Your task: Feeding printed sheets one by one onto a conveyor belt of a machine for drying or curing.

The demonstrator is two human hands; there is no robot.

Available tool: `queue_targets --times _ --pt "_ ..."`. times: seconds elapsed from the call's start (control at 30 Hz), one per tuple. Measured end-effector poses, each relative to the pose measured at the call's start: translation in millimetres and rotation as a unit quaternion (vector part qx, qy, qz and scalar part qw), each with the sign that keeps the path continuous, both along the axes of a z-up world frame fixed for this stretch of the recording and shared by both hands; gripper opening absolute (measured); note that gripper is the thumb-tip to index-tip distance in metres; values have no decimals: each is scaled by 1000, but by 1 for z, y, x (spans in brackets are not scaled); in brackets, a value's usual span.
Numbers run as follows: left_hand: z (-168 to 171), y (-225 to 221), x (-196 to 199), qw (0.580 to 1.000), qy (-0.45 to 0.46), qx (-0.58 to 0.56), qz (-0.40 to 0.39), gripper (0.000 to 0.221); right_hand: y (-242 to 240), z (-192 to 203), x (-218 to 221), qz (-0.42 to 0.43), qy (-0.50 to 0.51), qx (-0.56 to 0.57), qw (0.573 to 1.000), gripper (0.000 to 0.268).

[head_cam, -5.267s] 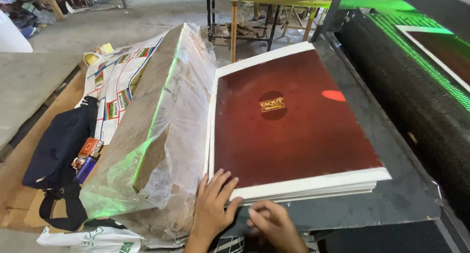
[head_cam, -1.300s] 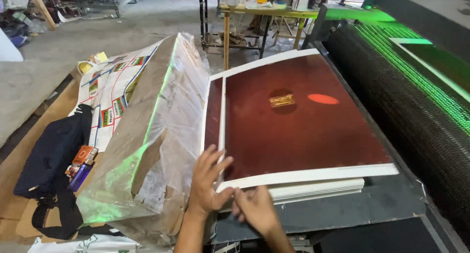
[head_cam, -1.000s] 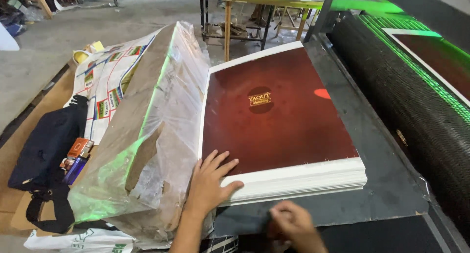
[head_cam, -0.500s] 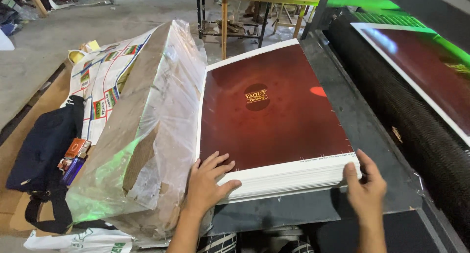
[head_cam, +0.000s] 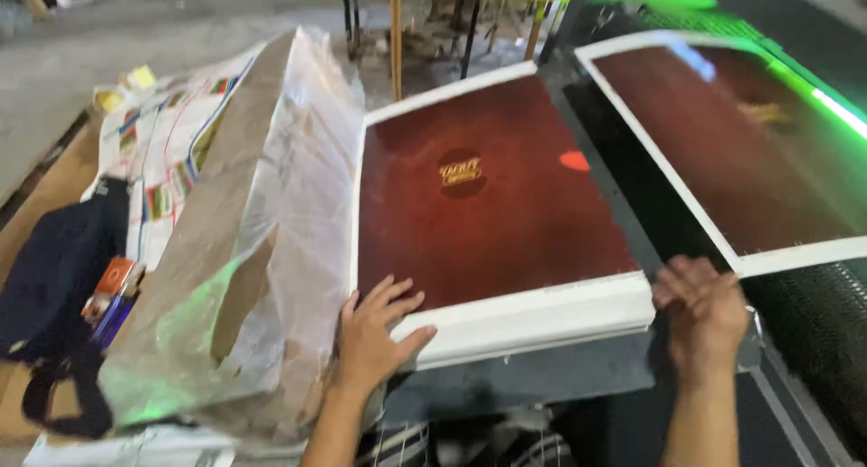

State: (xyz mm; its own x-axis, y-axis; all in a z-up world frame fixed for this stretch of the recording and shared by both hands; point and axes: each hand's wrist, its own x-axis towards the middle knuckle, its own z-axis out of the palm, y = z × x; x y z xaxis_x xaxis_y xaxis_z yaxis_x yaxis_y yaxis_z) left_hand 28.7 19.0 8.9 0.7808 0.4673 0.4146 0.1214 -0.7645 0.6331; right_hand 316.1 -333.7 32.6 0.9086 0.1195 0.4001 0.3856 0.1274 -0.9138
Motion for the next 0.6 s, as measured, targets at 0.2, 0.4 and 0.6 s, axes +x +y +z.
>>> queue_targets --times 0.2,0.4,0.6 --pt "6 -1 -3 1000 -1 -15 7 52 -3 44 42 68 96 268 956 32" --pt "12 0 -6 1000 -3 -26 -2 46 80 72 -77 3 147 -55 988 27" --pt "2 0 -13 986 -164 30 18 53 182 4 -186 110 195 -110 968 29"
